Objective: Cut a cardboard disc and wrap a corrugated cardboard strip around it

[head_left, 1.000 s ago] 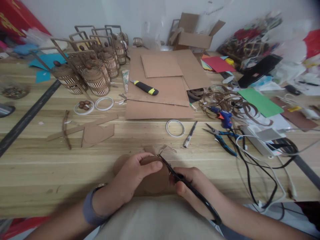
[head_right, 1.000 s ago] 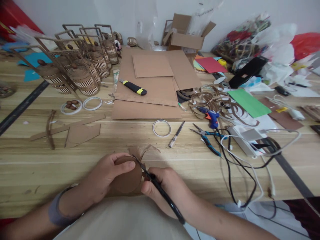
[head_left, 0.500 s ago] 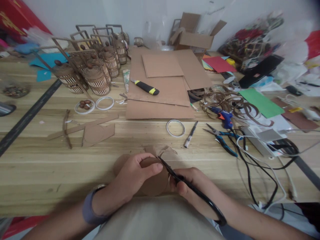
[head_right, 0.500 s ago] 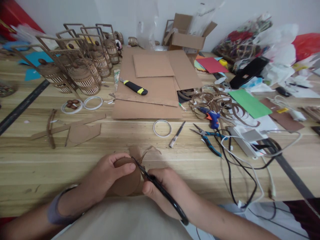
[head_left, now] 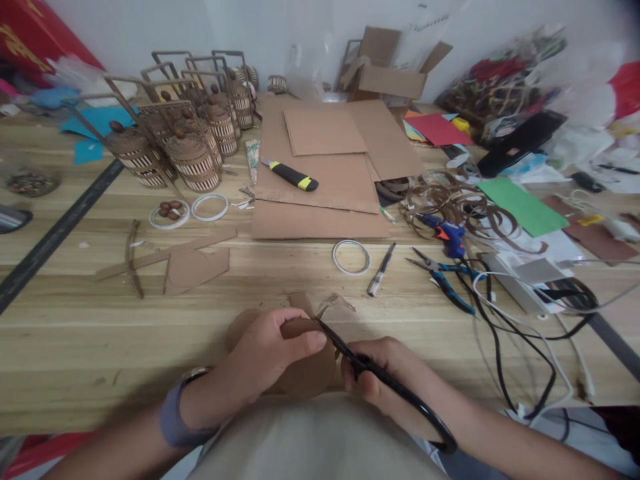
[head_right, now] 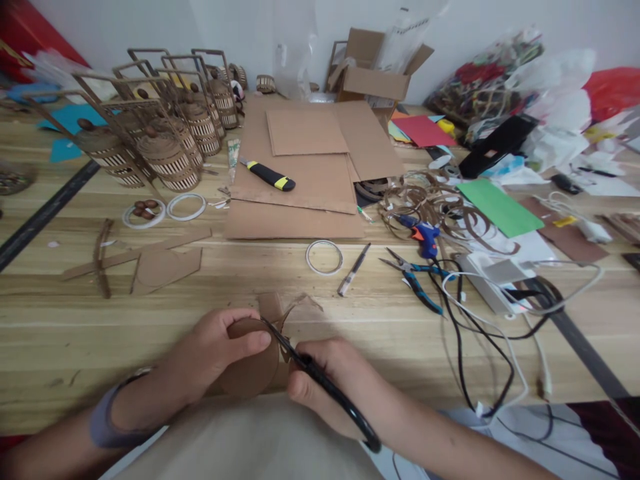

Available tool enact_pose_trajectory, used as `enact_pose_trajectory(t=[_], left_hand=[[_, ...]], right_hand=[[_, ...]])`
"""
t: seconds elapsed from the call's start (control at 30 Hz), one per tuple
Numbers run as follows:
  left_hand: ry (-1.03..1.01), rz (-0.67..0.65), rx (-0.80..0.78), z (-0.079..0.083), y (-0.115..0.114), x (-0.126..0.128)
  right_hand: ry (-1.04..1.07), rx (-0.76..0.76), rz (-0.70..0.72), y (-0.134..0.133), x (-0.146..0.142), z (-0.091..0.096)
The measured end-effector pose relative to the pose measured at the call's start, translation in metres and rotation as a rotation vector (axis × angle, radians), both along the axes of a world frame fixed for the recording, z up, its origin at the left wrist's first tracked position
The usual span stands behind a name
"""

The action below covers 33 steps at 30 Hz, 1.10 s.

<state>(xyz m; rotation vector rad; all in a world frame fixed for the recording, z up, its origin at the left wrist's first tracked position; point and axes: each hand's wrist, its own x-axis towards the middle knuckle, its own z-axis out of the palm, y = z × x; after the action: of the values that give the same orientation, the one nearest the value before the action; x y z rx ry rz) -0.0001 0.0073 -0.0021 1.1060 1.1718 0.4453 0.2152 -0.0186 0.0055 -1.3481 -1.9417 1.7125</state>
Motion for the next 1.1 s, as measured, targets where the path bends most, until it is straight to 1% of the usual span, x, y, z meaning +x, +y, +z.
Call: enact_pose_trajectory(t=[0.1,0.27,0.5,0.67,0.73,0.9,1.03,1.1], left_hand=[[0.007,-0.030,0.009,0.0003,0.0000,-0.0005],[-0.012,-0.047,-0.006,0.0025,0.0000,0.0000],[0.040,-0.050,-0.003,0.0017,0.0019,-0.0012],[-0.032,-0.081,-0.016,0.0030,0.0023,-0.0008],[-0.027,-0.091,-0.001,0.0045,0.0024,-0.0006],[0.023,-0.089,0.011,0.0067,0.0032,-0.0009],[0.046,-0.107,0.017,0.0041,0.0055,-0.0023],[0.026,-0.094,0.009,0.0024,0.0060,-0.0024]], right_hand=[[0.037,-0.006,0.011,0.0016,-0.0007,0.0016],[0.065,0.035,0.005,-0.0005,-0.0009,-0.0015],[0.021,-0.020,0.035,0.0018,0.0026,-0.0016],[0.068,0.027,0.038,0.0043,0.0011,0.0002],[0.076,0.025,0.040,0.0035,0.0014,-0.0001],[0.053,0.027,0.025,0.0011,0.0056,-0.0038],[0.034,0.025,-0.006,0.0011,0.0065,-0.0051],[0.011,0.056,-0.015,0.0016,0.0051,-0.0042]])
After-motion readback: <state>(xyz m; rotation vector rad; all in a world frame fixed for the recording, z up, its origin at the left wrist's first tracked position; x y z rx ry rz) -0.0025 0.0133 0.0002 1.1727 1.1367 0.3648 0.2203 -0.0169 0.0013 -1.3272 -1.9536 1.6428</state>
